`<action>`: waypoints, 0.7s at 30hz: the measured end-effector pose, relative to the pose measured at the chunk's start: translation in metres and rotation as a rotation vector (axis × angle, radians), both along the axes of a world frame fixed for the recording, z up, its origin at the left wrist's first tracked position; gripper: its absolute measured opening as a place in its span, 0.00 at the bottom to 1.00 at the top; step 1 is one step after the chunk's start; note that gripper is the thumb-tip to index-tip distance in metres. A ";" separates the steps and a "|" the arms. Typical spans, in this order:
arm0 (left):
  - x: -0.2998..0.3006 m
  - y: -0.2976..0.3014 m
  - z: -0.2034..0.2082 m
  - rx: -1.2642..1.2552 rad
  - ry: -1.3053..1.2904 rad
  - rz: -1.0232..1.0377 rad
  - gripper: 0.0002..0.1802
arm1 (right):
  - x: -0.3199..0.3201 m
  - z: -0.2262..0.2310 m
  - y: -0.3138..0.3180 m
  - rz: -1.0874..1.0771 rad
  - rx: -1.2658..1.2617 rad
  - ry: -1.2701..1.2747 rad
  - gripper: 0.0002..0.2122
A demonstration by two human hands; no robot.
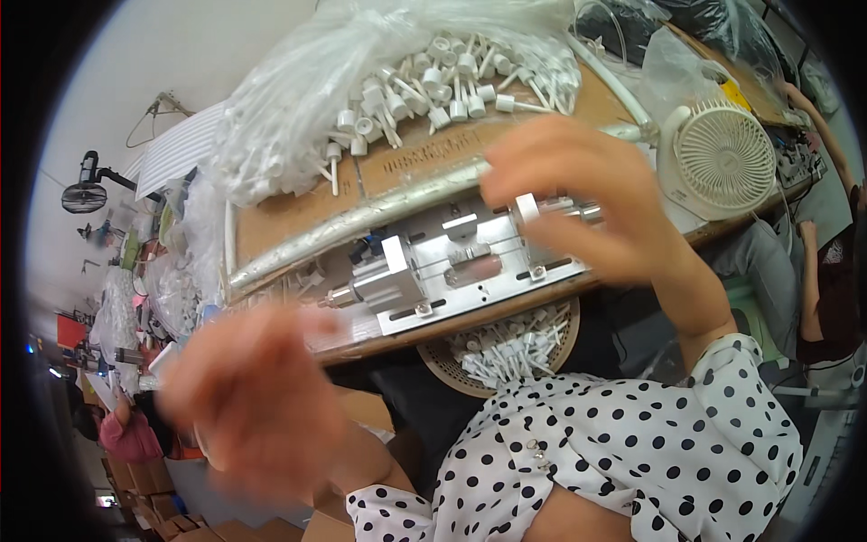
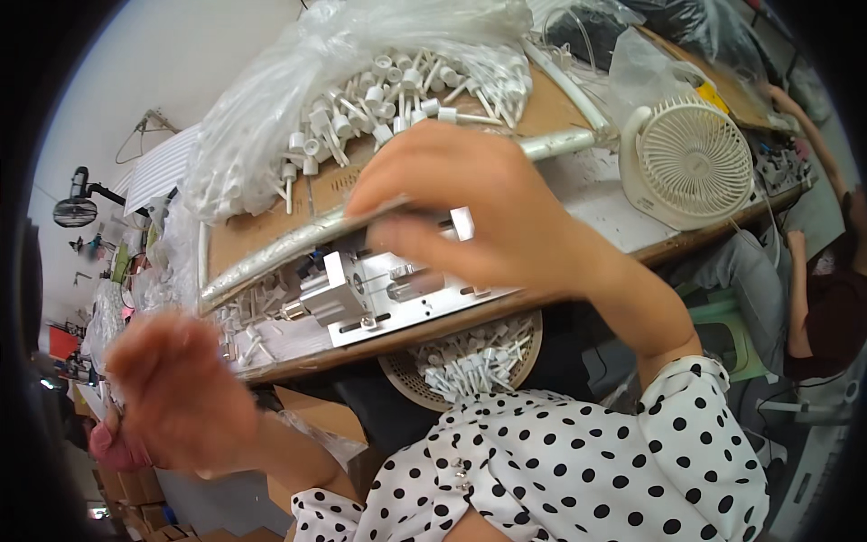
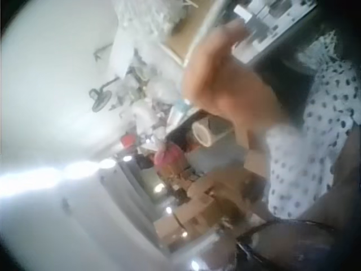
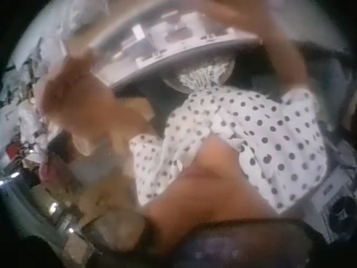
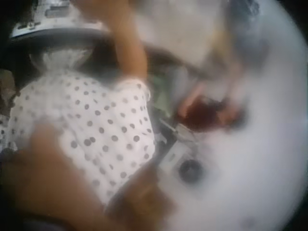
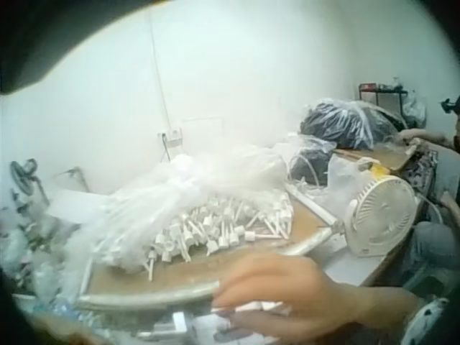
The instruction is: Assembling white plastic components using a pneumatic or mechanical workbench machine.
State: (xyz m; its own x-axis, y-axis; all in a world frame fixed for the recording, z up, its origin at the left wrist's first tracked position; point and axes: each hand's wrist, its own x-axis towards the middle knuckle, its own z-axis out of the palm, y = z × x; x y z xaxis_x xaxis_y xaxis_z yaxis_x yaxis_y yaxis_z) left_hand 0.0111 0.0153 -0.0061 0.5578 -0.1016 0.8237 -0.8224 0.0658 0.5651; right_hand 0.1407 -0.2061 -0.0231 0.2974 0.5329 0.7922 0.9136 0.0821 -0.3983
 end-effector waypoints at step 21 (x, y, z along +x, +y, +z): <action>0.179 0.061 -0.121 0.645 0.190 1.020 0.35 | 0.252 -0.028 0.124 -0.730 -0.904 0.215 0.34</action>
